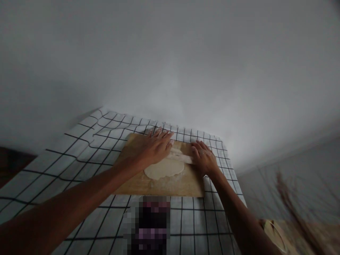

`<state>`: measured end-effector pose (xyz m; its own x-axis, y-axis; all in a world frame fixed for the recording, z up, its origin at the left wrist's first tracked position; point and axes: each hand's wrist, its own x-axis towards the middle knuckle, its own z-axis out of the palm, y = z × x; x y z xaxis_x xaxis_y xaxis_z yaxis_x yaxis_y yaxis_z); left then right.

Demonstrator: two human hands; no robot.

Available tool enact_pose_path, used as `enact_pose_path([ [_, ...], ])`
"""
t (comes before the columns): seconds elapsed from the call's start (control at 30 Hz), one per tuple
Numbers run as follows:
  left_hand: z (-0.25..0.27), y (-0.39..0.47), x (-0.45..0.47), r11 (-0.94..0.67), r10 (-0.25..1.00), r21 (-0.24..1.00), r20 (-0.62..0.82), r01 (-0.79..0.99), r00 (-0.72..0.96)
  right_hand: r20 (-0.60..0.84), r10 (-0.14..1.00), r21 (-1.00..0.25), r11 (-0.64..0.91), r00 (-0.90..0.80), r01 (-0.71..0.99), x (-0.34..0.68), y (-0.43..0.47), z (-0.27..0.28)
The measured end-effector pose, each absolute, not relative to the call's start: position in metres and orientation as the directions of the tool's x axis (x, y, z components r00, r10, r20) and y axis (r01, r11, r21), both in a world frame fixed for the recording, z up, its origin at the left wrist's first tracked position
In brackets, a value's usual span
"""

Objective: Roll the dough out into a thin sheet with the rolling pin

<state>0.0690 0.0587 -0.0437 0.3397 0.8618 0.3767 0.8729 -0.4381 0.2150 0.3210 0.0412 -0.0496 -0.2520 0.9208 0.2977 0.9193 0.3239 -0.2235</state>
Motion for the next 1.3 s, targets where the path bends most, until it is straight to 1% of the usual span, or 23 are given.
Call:
enact_pose_path([
  [0.13,-0.041,0.023,0.064,-0.509,0.815,0.205,0.427,0.836,0.392,0.313,0.926,-0.172,0.272,-0.21,0.947,0.312,-0.011,-0.045],
  [0.27,-0.043,-0.022,0.055,-0.55,0.791,0.185,0.428,0.815,0.437,0.324,0.909,-0.153,0.324,-0.262,0.934,0.308,-0.06,-0.05],
  [0.37,-0.05,-0.042,0.049,-0.576,0.774,0.177,0.433,0.798,0.462,0.347,0.892,-0.152,0.359,-0.29,0.921,0.311,-0.078,-0.057],
  [0.5,-0.057,-0.034,0.05,-0.551,0.786,0.169,0.434,0.817,0.441,0.344,0.899,-0.173,0.345,-0.272,0.923,0.316,-0.057,-0.057],
  [0.7,-0.054,0.02,0.059,-0.439,0.835,0.179,0.443,0.88,0.326,0.307,0.918,-0.178,0.316,-0.252,0.932,0.314,0.036,-0.04],
  [0.83,-0.048,0.055,0.061,-0.349,0.861,0.214,0.458,0.912,0.222,0.299,0.907,-0.172,0.357,-0.297,0.918,0.308,0.095,-0.035],
  [0.93,-0.048,0.07,0.061,-0.312,0.881,0.236,0.434,0.92,0.188,0.3,0.895,-0.164,0.388,-0.329,0.907,0.306,0.116,-0.039],
  [1.07,-0.052,0.067,0.063,-0.348,0.869,0.243,0.447,0.905,0.214,0.307,0.897,-0.155,0.375,-0.316,0.914,0.311,0.105,-0.05],
  [1.17,-0.054,0.055,0.065,-0.39,0.842,0.231,0.482,0.892,0.243,0.3,0.913,-0.157,0.332,-0.275,0.93,0.314,0.077,-0.055],
  [1.3,-0.053,0.033,0.065,-0.432,0.819,0.19,0.492,0.882,0.296,0.293,0.93,-0.153,0.275,-0.222,0.949,0.313,0.031,-0.054],
])
